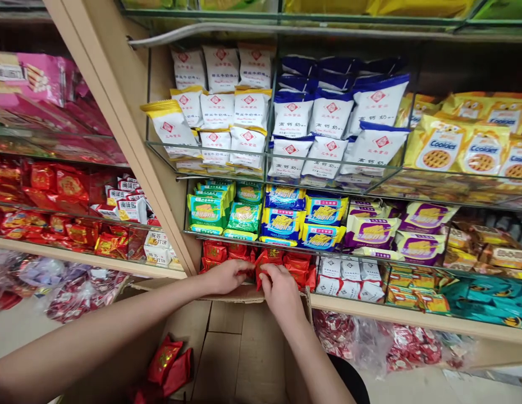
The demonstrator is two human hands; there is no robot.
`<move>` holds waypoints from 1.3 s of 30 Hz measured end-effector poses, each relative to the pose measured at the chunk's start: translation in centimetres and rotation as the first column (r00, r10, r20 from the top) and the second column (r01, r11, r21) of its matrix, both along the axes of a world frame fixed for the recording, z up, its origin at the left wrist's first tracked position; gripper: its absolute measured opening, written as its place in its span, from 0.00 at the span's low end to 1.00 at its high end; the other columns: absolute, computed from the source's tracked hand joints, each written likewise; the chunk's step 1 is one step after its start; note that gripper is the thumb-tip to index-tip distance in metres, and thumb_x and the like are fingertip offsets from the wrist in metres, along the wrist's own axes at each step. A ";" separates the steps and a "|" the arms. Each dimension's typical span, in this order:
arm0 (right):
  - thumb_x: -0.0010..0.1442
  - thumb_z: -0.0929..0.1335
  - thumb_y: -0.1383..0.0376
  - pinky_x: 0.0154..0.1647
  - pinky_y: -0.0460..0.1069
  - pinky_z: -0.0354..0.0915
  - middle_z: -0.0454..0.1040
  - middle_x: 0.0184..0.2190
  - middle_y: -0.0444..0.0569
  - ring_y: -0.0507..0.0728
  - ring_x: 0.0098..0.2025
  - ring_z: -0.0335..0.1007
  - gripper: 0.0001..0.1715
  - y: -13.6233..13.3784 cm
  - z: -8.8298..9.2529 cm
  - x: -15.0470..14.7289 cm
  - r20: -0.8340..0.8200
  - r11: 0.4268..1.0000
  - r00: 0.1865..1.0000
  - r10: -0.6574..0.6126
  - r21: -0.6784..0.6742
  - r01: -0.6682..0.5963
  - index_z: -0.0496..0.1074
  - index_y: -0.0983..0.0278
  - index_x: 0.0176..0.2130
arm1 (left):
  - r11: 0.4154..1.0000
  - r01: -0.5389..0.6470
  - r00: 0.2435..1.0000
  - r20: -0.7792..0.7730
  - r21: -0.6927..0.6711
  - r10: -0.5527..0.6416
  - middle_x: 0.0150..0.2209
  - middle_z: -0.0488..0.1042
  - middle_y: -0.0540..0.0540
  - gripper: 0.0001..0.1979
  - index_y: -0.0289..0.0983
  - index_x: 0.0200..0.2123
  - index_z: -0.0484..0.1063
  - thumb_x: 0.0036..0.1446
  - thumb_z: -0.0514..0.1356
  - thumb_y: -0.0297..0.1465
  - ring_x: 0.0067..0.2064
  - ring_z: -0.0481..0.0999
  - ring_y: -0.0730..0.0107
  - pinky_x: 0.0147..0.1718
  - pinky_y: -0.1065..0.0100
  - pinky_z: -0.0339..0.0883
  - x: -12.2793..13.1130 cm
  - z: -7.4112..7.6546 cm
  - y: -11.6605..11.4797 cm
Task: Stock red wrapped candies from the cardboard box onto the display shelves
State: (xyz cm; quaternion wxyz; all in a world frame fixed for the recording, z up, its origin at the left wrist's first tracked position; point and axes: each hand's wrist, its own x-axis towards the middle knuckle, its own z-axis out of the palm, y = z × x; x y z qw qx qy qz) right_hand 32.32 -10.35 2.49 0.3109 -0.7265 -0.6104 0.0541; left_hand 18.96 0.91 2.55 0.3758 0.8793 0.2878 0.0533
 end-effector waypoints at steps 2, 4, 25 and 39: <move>0.57 0.61 0.67 0.42 0.48 0.63 0.73 0.37 0.49 0.55 0.39 0.69 0.12 0.4 0.3 0.1 0.019 0.999 0.999 0.031 -0.039 -0.030 0.70 0.63 0.40 | 0.998 0.057 0.996 -0.061 0.001 -0.057 0.45 0.72 0.48 0.17 0.39 0.44 0.71 0.48 0.54 0.27 0.47 0.69 0.64 0.47 0.69 0.59 -3.2 0.5 0.1; 0.58 0.60 0.66 0.42 0.46 0.63 0.73 0.38 0.48 0.54 0.40 0.69 0.12 1.0 0.5 0.0 0.108 0.992 0.993 0.050 -0.119 -0.037 0.69 0.62 0.41 | 0.998 0.069 0.991 -0.118 -0.007 -0.069 0.43 0.74 0.49 0.16 0.40 0.43 0.71 0.49 0.55 0.32 0.44 0.71 0.64 0.43 0.70 0.61 -5.6 0.6 0.6; 0.54 0.56 0.78 0.27 0.53 0.67 0.73 0.31 0.62 0.63 0.32 0.72 0.17 8.6 -0.5 -3.2 0.708 0.925 0.641 0.297 -0.380 -0.009 0.71 0.73 0.37 | 0.995 0.019 0.991 -0.131 0.094 -0.006 0.41 0.74 0.47 0.18 0.41 0.42 0.71 0.54 0.48 0.40 0.42 0.72 0.65 0.39 0.69 0.62 -8.8 -1.2 -1.1; 0.56 0.57 0.74 0.30 0.49 0.67 0.75 0.33 0.53 0.59 0.34 0.73 0.23 7.0 -0.5 -1.5 0.668 0.853 0.579 0.468 -0.512 -0.099 0.64 0.60 0.49 | 0.993 -0.016 0.994 -0.104 0.116 0.029 0.43 0.73 0.47 0.19 0.41 0.44 0.69 0.55 0.47 0.40 0.44 0.71 0.65 0.42 0.68 0.62 -9.0 -1.4 -1.7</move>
